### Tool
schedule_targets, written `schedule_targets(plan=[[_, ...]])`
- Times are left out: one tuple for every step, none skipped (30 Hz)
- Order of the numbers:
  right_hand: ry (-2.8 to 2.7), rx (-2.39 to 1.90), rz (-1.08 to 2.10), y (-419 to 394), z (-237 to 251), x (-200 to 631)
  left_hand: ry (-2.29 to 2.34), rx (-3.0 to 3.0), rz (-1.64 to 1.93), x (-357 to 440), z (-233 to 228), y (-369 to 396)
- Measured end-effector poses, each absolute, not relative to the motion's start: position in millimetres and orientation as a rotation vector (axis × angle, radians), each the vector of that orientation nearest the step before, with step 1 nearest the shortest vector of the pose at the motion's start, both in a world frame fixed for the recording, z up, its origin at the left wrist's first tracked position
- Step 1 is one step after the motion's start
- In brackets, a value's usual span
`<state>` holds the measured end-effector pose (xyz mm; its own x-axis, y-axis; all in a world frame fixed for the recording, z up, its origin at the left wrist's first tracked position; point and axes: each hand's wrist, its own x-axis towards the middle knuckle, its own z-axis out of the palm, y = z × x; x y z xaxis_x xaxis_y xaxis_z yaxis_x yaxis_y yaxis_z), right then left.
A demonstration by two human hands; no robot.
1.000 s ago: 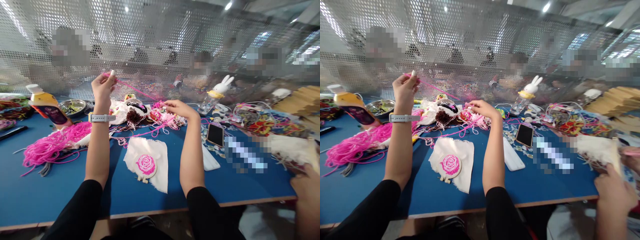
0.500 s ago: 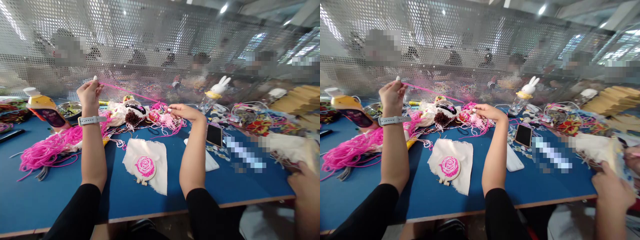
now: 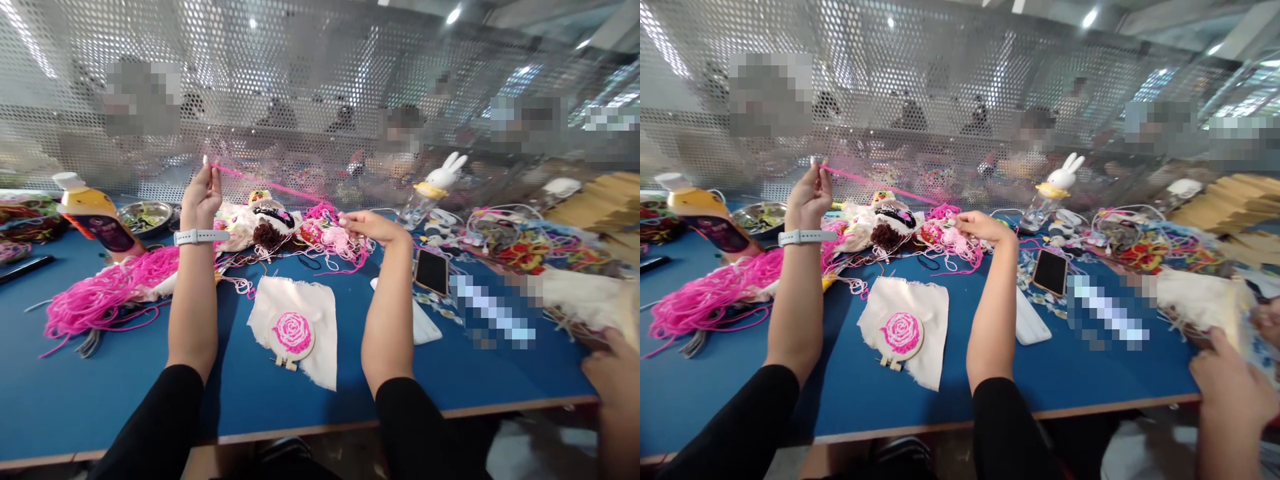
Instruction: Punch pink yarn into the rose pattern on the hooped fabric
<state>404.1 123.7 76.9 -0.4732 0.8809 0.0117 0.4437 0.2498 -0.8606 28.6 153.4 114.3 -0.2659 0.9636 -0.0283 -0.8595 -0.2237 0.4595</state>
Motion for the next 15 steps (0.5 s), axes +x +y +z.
schedule_targets(plan=[[-1.953,-1.155,1.101,126.0,74.9,404.1,0.444,0.296,1.777,31.3,114.8,152.2],[-1.897,-1.114,1.071,127.6,73.5,403.7,0.431,0.292,1.758,33.5,114.9,151.6],[-1.865,-1.092,1.063,128.6,72.7,403.0,0.421,0.295,1.742,35.0,114.5,151.8],[-1.857,-1.094,1.085,128.8,72.4,402.4,0.418,0.303,1.738,36.0,113.5,152.7],[-1.871,-1.119,1.134,128.2,72.5,402.0,0.426,0.318,1.744,36.5,112.0,154.3],[-1.895,-1.153,1.193,127.1,72.9,402.1,0.458,0.343,1.755,36.4,110.1,156.5],[-1.911,-1.186,1.240,125.8,73.2,403.0,0.504,0.375,1.766,35.9,107.8,159.0],[-1.908,-1.207,1.264,124.4,73.4,404.7,0.552,0.404,1.772,35.1,105.4,161.7],[-1.883,-1.209,1.261,123.3,73.2,407.2,0.601,0.433,1.775,34.0,102.8,164.4],[-1.849,-1.199,1.237,122.8,72.4,410.6,0.650,0.470,1.780,32.9,100.3,166.8],[-1.812,-1.186,1.201,123.1,71.0,414.7,0.699,0.522,1.785,32.0,97.9,168.7],[-1.783,-1.183,1.170,124.3,69.1,419.2,0.744,0.596,1.788,31.5,95.8,170.0],[-1.783,-1.200,1.145,126.7,66.5,424.0,0.792,0.689,1.788,31.7,94.2,170.5],[-1.833,-1.235,1.110,130.3,63.4,428.5,0.844,0.798,1.782,32.9,93.1,170.1],[-1.922,-1.276,1.058,134.7,60.0,432.0,0.886,0.904,1.769,35.2,92.7,168.8]])
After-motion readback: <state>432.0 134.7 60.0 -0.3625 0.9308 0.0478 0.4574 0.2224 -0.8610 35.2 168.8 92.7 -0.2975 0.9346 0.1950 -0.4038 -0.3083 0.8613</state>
